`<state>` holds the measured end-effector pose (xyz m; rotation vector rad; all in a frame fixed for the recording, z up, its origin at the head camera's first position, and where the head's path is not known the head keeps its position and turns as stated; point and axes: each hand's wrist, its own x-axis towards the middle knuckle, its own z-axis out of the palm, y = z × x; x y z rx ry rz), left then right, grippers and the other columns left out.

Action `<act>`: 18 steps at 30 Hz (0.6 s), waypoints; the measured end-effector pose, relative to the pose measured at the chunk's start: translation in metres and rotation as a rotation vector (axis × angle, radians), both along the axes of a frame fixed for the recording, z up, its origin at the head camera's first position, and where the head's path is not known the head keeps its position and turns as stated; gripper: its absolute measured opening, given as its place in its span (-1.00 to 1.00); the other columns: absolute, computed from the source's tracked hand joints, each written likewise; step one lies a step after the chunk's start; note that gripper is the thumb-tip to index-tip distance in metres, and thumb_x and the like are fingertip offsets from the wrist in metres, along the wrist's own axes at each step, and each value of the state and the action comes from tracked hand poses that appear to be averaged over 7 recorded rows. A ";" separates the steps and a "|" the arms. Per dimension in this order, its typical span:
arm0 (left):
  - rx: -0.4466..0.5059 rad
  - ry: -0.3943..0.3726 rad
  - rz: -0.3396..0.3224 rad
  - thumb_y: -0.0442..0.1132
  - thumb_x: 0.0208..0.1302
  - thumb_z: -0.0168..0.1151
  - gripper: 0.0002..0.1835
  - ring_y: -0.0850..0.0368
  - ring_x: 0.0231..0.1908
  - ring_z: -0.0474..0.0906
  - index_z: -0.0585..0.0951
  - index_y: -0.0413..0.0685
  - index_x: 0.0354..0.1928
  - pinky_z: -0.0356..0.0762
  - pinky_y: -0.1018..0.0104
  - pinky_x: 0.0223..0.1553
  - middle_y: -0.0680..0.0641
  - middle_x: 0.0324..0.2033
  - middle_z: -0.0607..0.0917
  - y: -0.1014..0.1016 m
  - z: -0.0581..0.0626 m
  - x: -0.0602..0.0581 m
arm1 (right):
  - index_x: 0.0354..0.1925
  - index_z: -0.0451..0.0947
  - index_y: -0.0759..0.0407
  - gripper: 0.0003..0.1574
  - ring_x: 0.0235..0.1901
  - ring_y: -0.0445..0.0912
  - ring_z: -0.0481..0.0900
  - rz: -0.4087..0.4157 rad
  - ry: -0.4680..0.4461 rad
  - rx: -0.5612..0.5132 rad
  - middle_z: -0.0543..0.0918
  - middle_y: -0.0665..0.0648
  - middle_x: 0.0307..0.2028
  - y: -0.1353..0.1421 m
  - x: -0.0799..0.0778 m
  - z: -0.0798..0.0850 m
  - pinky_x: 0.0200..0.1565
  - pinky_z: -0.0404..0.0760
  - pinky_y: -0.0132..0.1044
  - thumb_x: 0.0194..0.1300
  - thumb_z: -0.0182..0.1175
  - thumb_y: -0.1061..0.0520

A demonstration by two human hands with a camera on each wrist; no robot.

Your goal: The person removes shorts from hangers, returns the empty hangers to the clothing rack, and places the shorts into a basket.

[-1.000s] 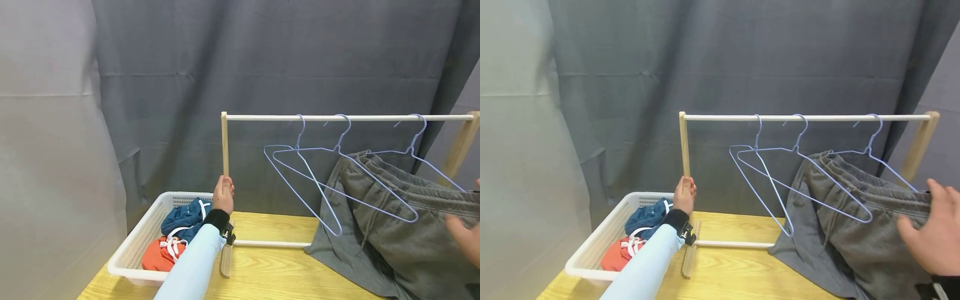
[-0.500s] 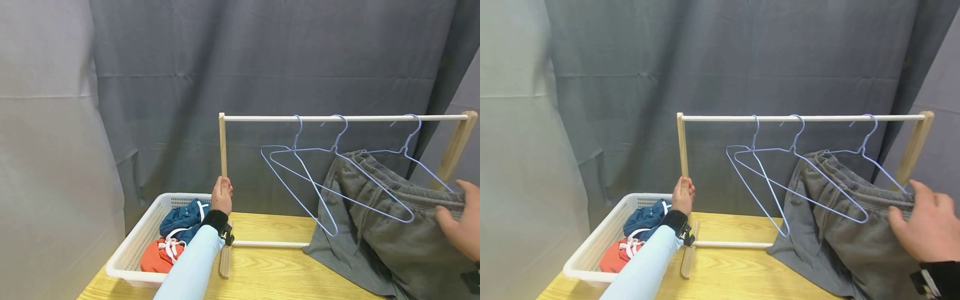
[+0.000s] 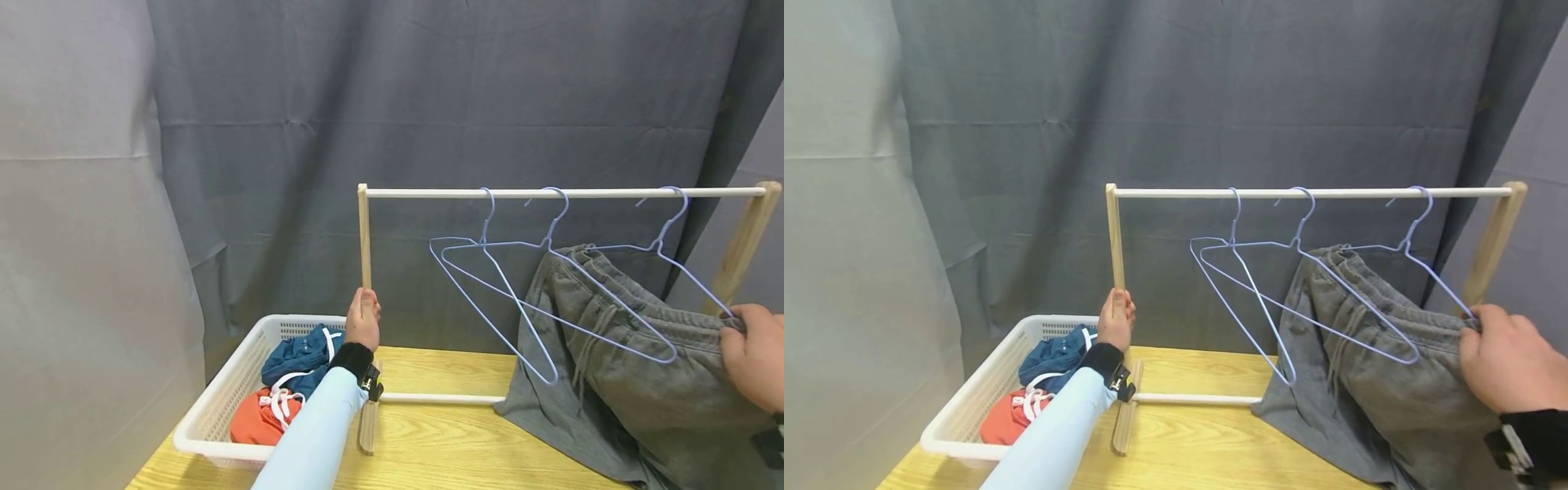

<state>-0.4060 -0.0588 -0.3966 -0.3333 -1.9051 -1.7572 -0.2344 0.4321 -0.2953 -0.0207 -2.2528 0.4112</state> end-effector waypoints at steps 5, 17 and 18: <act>-0.002 -0.015 -0.005 0.13 0.63 -0.28 -0.46 -0.03 -0.32 0.45 0.41 -0.26 -0.10 0.42 0.18 -0.18 -0.05 -0.40 0.41 -0.001 0.002 0.001 | -0.06 0.32 0.58 -0.72 -0.17 0.59 0.39 0.011 -0.067 0.032 0.40 0.74 -0.16 0.007 -0.002 0.005 -0.15 0.35 0.38 0.32 -0.10 0.38; -0.003 -0.006 -0.025 0.11 0.64 -0.28 -0.50 0.04 -0.37 0.40 0.40 -0.23 -0.12 0.38 0.21 -0.23 -0.02 -0.42 0.39 -0.002 0.001 0.001 | -0.08 0.59 0.25 -0.65 -0.27 -0.60 0.25 0.130 0.001 -0.128 0.64 -0.28 -0.23 0.013 -0.003 -0.001 -0.21 0.22 -0.58 0.30 -0.06 0.43; -0.005 -0.005 -0.028 0.11 0.64 -0.29 -0.48 0.05 -0.38 0.40 0.40 -0.26 -0.12 0.38 0.21 -0.23 -0.02 -0.42 0.39 -0.002 0.001 0.002 | -0.15 0.62 0.05 -0.57 -0.31 -0.68 0.13 0.157 0.033 -0.160 0.53 -0.50 -0.27 0.014 -0.003 -0.002 -0.27 0.13 -0.65 0.29 -0.05 0.44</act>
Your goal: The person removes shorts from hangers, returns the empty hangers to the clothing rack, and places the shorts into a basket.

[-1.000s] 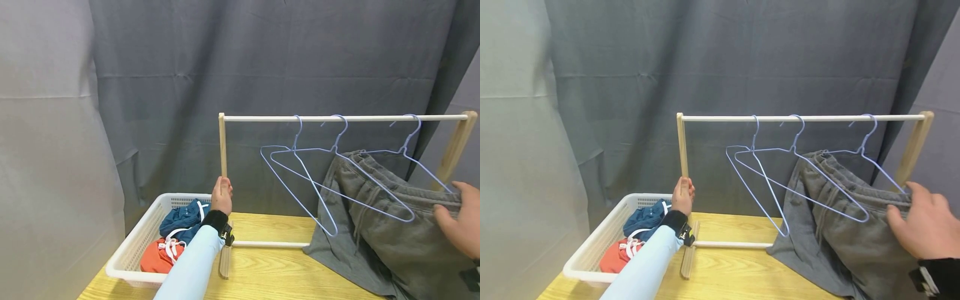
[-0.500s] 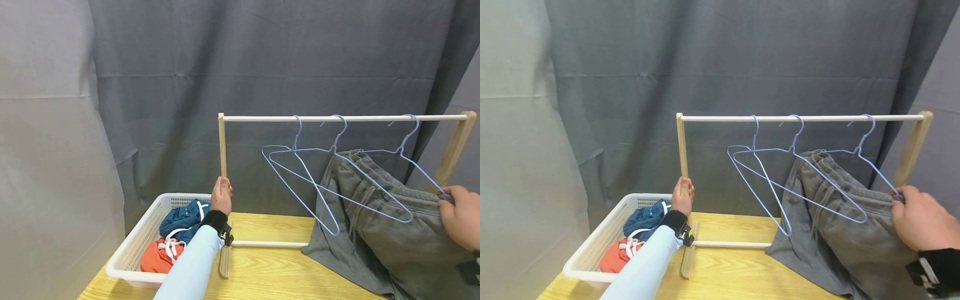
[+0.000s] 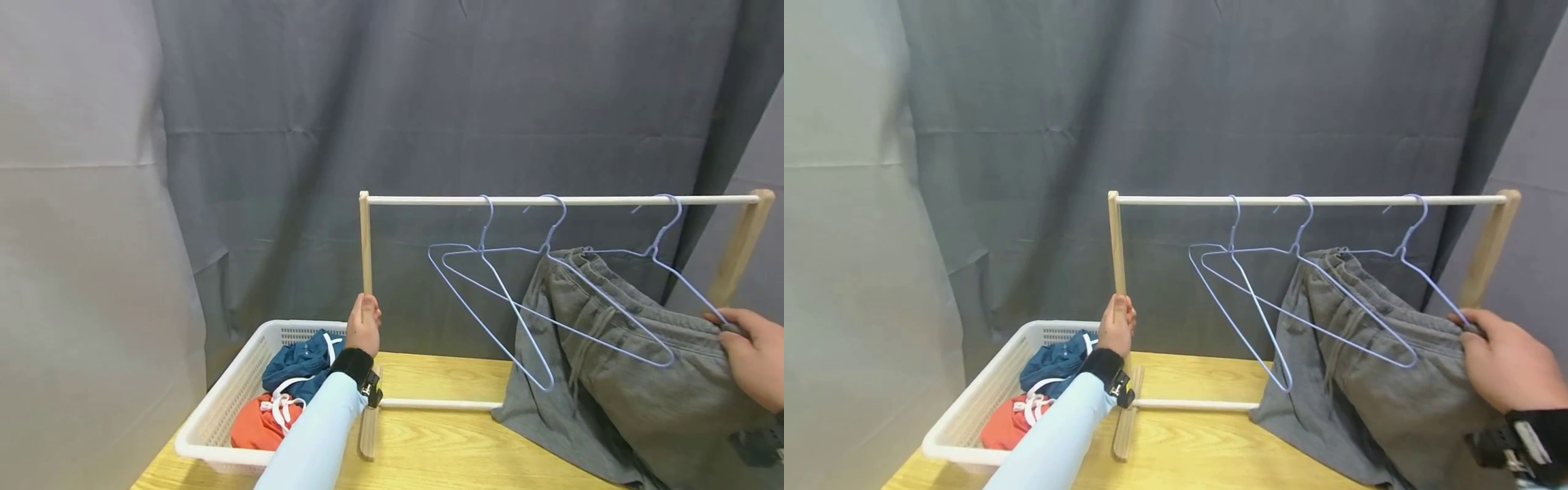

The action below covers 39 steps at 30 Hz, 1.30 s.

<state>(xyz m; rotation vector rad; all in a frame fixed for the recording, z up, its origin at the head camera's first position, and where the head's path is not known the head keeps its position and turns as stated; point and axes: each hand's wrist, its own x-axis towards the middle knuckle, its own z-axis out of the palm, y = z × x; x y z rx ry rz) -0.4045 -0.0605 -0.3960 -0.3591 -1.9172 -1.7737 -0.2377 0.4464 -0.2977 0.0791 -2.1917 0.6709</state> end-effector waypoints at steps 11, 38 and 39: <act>0.001 0.011 -0.013 0.06 0.65 -0.28 -0.55 0.02 -0.39 0.39 0.41 -0.19 -0.16 0.37 0.24 -0.27 -0.03 -0.43 0.39 -0.001 0.001 0.003 | -0.23 0.34 -0.66 -0.14 -0.30 -0.69 0.21 0.027 0.133 -0.090 0.24 -0.76 -0.29 -0.008 0.003 -0.001 -0.27 0.13 -0.65 0.25 -0.07 0.49; -0.009 -0.012 -0.012 0.05 0.66 -0.29 -0.52 0.07 -0.38 0.38 0.40 -0.25 -0.12 0.36 0.24 -0.25 -0.02 -0.42 0.38 0.000 0.004 0.003 | -0.18 0.45 -0.53 -0.18 -0.26 -0.61 0.35 0.142 0.168 -0.469 0.47 -0.60 -0.30 -0.017 0.006 -0.016 -0.20 0.19 -0.74 0.34 -0.26 0.48; -0.010 -0.015 -0.009 0.05 0.66 -0.29 -0.53 0.07 -0.38 0.38 0.40 -0.26 -0.12 0.37 0.24 -0.24 -0.02 -0.41 0.38 0.000 0.004 0.004 | -0.17 0.45 -0.54 -0.17 -0.25 -0.62 0.36 0.139 0.172 -0.455 0.47 -0.61 -0.29 -0.017 0.007 -0.018 -0.20 0.19 -0.74 0.34 -0.26 0.49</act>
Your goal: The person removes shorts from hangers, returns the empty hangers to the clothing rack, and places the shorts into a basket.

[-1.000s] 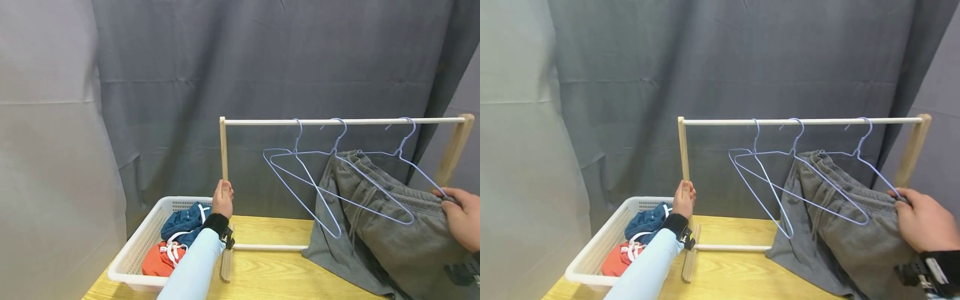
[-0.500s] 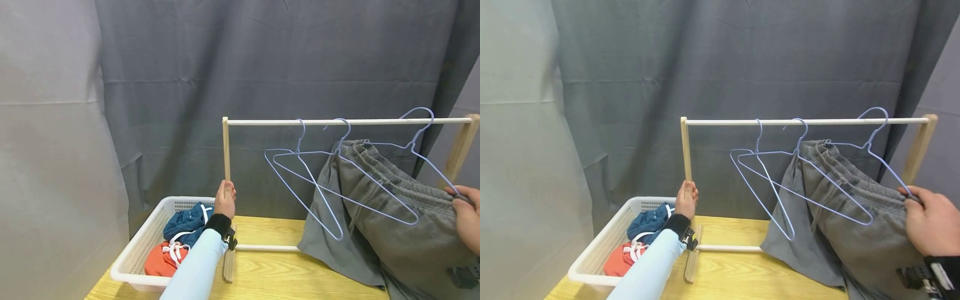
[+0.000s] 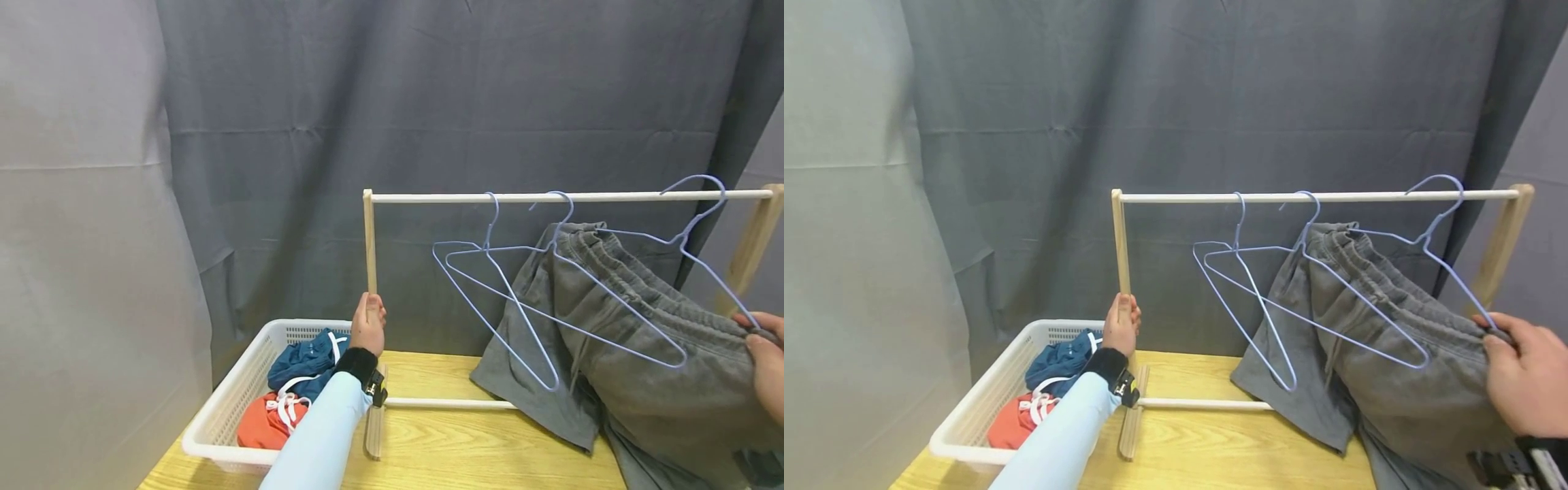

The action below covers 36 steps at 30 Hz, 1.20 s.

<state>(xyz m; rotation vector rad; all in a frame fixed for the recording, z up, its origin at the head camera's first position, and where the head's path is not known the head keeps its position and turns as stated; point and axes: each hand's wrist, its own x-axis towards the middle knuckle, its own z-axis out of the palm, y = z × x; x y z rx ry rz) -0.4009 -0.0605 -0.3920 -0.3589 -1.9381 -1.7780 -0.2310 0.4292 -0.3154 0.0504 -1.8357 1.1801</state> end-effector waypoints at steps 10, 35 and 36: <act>-0.005 0.008 0.006 -0.02 0.68 -0.29 -0.63 0.06 -0.39 0.38 0.39 -0.12 -0.19 0.37 0.25 -0.25 -0.02 -0.43 0.38 0.000 0.002 0.002 | -0.13 0.60 -0.35 -0.16 -0.26 -0.61 0.50 0.026 0.081 0.047 0.59 -0.54 -0.24 0.001 0.003 -0.015 -0.19 0.33 -0.78 0.28 -0.20 0.59; -0.007 0.019 -0.026 0.03 0.66 -0.31 -0.53 0.01 -0.40 0.39 0.39 -0.26 -0.13 0.34 0.28 -0.31 0.00 -0.44 0.37 -0.003 0.001 0.002 | -0.05 0.60 -0.44 -0.14 -0.07 -0.61 0.32 0.011 0.045 0.496 0.43 -0.58 -0.12 -0.013 0.023 -0.015 -0.09 0.15 -0.76 0.19 0.08 0.58; -0.006 0.022 -0.026 0.03 0.66 -0.32 -0.54 -0.01 -0.41 0.39 0.39 -0.23 -0.14 0.33 0.28 -0.32 0.00 -0.44 0.38 -0.003 0.000 0.002 | -0.04 0.58 -0.47 -0.12 -0.06 -0.62 0.31 0.014 0.039 0.510 0.43 -0.58 -0.12 -0.014 0.024 -0.014 -0.09 0.15 -0.75 0.19 0.08 0.58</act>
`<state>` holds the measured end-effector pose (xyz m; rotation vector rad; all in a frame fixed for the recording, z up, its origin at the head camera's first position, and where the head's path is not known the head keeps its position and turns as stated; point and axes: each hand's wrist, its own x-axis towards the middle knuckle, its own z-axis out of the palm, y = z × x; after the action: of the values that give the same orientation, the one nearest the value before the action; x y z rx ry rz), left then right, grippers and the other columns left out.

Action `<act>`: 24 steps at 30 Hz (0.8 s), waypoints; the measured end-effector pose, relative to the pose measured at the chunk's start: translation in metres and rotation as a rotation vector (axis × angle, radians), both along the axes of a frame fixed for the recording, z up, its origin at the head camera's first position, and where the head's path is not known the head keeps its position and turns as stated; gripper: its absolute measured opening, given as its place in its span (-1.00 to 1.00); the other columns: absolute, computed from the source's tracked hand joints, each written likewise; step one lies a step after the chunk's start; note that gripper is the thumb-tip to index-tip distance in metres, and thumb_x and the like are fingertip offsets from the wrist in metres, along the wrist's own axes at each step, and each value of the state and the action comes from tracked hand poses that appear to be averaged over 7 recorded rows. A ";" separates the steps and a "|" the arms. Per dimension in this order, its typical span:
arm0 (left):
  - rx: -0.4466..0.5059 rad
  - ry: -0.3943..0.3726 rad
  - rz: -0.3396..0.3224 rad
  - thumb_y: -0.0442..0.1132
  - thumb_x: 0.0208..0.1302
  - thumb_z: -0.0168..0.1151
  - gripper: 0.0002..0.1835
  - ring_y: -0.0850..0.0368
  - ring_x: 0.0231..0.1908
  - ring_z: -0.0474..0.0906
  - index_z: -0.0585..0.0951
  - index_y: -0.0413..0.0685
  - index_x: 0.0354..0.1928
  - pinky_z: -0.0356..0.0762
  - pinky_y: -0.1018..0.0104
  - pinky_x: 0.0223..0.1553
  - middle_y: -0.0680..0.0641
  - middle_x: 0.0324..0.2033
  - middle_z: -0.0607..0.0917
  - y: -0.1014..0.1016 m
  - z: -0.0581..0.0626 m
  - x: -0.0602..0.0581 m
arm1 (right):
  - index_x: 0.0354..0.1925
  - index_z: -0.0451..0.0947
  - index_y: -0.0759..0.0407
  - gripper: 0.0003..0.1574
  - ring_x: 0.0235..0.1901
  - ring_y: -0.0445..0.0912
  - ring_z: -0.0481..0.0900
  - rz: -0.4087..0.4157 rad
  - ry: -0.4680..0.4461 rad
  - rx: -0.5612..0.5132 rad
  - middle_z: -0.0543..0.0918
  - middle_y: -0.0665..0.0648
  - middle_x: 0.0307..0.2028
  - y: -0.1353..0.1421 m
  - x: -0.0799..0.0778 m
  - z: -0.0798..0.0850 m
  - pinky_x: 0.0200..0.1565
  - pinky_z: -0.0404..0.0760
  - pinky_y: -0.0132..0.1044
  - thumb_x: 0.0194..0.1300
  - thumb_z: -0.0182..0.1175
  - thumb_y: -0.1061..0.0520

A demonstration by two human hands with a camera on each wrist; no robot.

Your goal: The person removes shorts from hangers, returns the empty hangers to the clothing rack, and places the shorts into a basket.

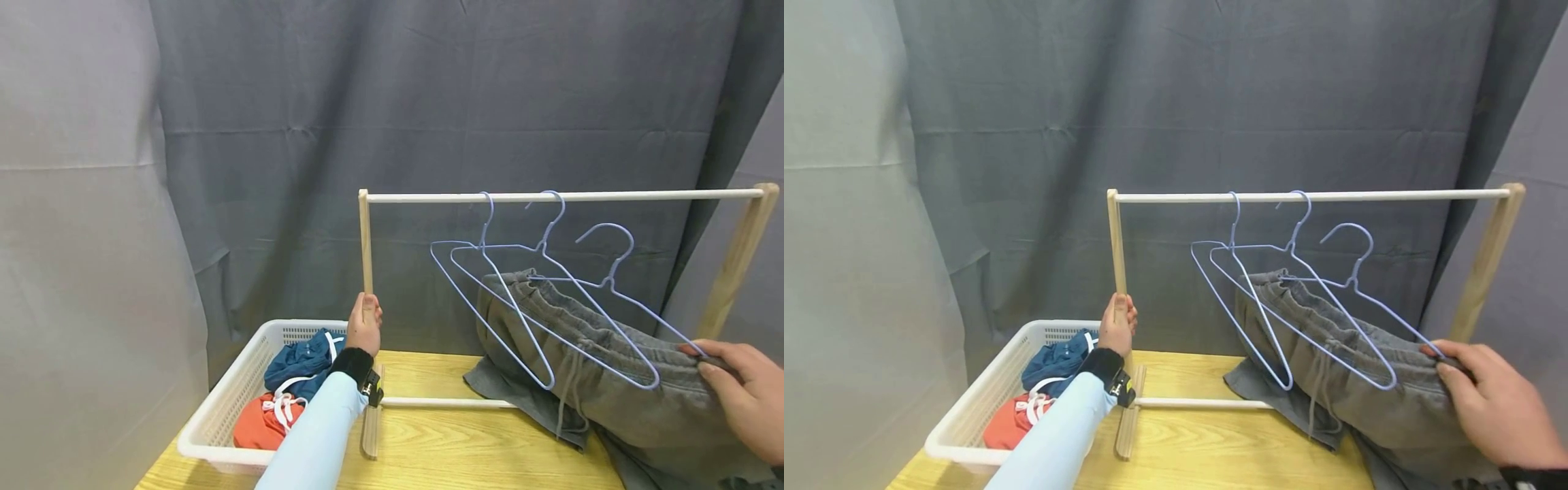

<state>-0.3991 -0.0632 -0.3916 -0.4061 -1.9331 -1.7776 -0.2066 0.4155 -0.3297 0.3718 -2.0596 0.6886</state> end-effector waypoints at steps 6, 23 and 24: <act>-0.001 -0.005 -0.003 0.05 0.66 -0.33 -0.56 -0.12 -0.37 0.41 0.39 -0.16 -0.16 0.34 0.27 -0.31 -0.02 -0.43 0.38 0.000 -0.001 -0.001 | -0.05 0.68 0.05 -0.50 -0.07 -0.62 0.29 -0.001 -0.074 0.076 0.40 -0.56 -0.10 -0.007 0.005 -0.001 -0.15 0.19 -0.76 0.27 0.11 0.54; -0.029 -0.006 -0.001 0.06 0.66 -0.34 -0.56 0.11 -0.45 0.35 0.39 -0.15 -0.15 0.31 0.29 -0.36 0.00 -0.44 0.38 -0.001 -0.001 -0.001 | 0.02 0.66 0.04 -0.64 -0.09 -0.66 0.31 -0.006 -0.223 0.214 0.47 -0.49 -0.09 -0.021 0.009 -0.012 -0.25 0.25 -0.64 0.35 0.22 0.37; -0.027 -0.007 0.002 0.06 0.66 -0.33 -0.56 0.11 -0.45 0.35 0.39 -0.13 -0.16 0.30 0.29 -0.36 0.00 -0.44 0.38 -0.001 -0.001 -0.001 | 0.02 0.67 0.01 -0.63 -0.11 -0.64 0.33 -0.003 -0.228 0.218 0.49 -0.47 -0.10 -0.023 0.009 -0.013 -0.27 0.27 -0.63 0.35 0.23 0.37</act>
<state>-0.4001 -0.0645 -0.3928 -0.4070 -1.9639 -1.7554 -0.1973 0.3930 -0.3425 0.4299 -2.3608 0.5248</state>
